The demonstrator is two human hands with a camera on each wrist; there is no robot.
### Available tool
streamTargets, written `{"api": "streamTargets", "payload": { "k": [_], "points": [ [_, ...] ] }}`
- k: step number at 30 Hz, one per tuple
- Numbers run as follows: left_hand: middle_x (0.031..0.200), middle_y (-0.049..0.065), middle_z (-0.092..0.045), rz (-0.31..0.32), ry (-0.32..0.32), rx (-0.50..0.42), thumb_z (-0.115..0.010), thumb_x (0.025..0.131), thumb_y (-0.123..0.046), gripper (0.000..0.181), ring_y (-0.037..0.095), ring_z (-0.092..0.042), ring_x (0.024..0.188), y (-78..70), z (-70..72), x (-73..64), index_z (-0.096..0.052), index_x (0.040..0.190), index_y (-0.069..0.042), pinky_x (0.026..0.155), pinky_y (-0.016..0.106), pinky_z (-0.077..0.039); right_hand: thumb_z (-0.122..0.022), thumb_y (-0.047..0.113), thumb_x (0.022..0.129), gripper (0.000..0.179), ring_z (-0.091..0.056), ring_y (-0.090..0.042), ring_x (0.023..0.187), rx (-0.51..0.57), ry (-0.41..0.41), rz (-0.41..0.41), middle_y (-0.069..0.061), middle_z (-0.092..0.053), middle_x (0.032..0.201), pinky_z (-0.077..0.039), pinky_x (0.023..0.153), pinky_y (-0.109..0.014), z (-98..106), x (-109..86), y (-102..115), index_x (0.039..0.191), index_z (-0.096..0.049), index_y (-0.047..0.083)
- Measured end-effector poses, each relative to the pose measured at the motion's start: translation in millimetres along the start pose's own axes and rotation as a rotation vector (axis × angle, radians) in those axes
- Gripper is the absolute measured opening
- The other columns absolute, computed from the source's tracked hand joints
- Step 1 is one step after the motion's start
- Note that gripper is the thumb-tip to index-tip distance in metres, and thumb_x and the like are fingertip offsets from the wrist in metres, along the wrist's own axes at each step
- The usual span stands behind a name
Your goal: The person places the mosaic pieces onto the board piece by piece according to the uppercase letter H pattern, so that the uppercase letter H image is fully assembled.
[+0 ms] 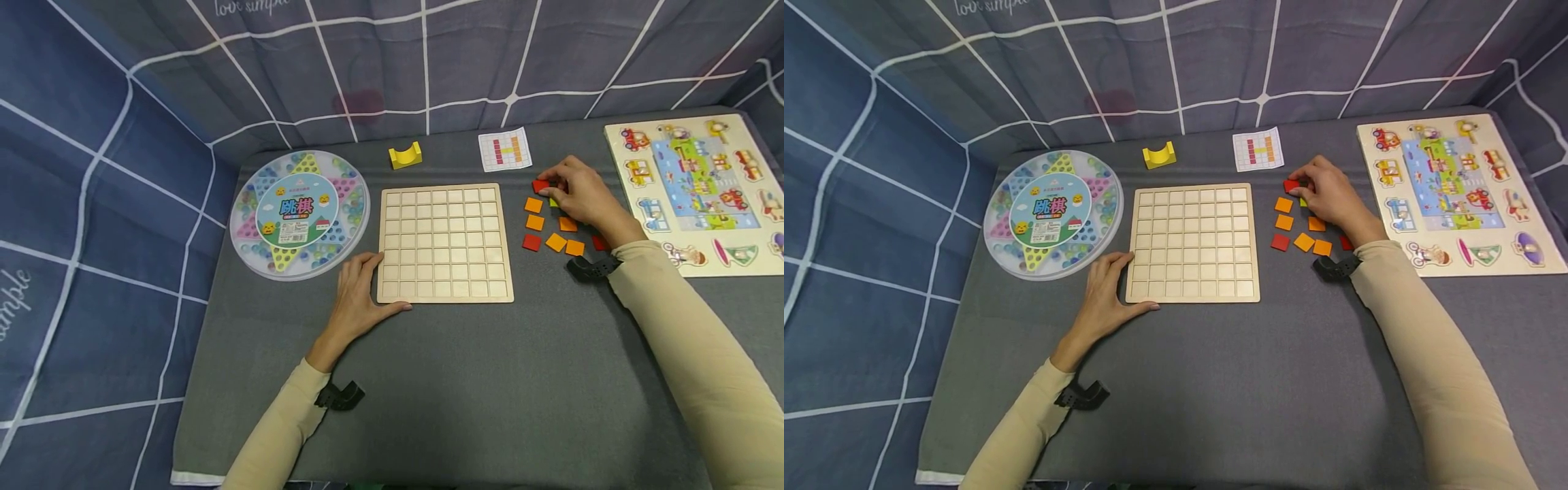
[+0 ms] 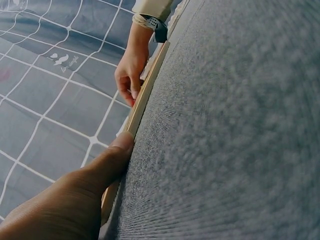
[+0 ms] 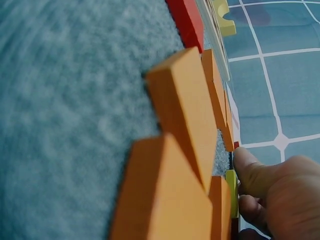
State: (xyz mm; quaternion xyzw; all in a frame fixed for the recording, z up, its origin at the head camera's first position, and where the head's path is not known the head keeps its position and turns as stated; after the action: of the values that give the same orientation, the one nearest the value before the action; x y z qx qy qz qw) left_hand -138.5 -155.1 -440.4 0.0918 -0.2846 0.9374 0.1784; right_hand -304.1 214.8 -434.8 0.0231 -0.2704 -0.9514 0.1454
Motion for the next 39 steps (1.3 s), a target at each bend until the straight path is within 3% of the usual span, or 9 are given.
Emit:
{"api": "streamTargets", "payload": {
  "k": [26, 35, 39],
  "points": [
    [0.134, 0.017, -0.046, -0.015, -0.003, 0.009, -0.090, 0.062, -0.048, 0.100, 0.034, -0.043, 0.115, -2.7, 1.0, 0.5, -0.047, 0.142, -0.005, 0.098, 0.051, -0.035, -0.070, 0.027, 0.091, 0.034, -0.041, -0.023, 0.078, 0.006, -0.078, 0.020, -0.015, -0.048, 0.106, -0.028, 0.069, -0.036, 9, -2.9, 11, 0.114, -0.068, 0.001],
    [0.135, 0.017, -0.045, -0.005, 0.010, 0.010, -0.089, 0.063, -0.051, 0.101, 0.034, -0.043, 0.117, -2.3, 1.0, 0.5, -0.047, 0.143, -0.006, 0.100, 0.052, -0.034, -0.073, 0.023, 0.089, 0.030, -0.045, -0.023, 0.076, 0.007, -0.104, 0.078, -0.015, -0.050, 0.107, -0.032, 0.067, -0.033, 10, -2.5, 33, 0.112, -0.070, 0.003],
    [0.135, 0.017, -0.046, -0.009, 0.006, 0.013, -0.090, 0.063, -0.049, 0.101, 0.034, -0.043, 0.116, -3.4, 1.9, 0.6, -0.047, 0.142, -0.005, 0.099, 0.052, -0.035, -0.074, 0.021, 0.089, 0.030, -0.047, -0.024, 0.079, 0.030, -0.100, 0.100, -0.015, -0.050, 0.109, -0.031, 0.072, -0.035, 8, -1.1, 46, 0.111, -0.070, 0.003]
  ]
}}
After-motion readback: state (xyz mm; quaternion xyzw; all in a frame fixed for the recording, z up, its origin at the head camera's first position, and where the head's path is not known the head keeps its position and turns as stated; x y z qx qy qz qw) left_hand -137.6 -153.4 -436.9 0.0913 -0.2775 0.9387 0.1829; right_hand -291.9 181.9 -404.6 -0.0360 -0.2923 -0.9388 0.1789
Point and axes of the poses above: each hand's wrist, its own x-axis towards the middle knuckle, its own z-axis out of the back of the hand, y = z × x, the point moved 9 cm from there along x, towards the middle knuckle
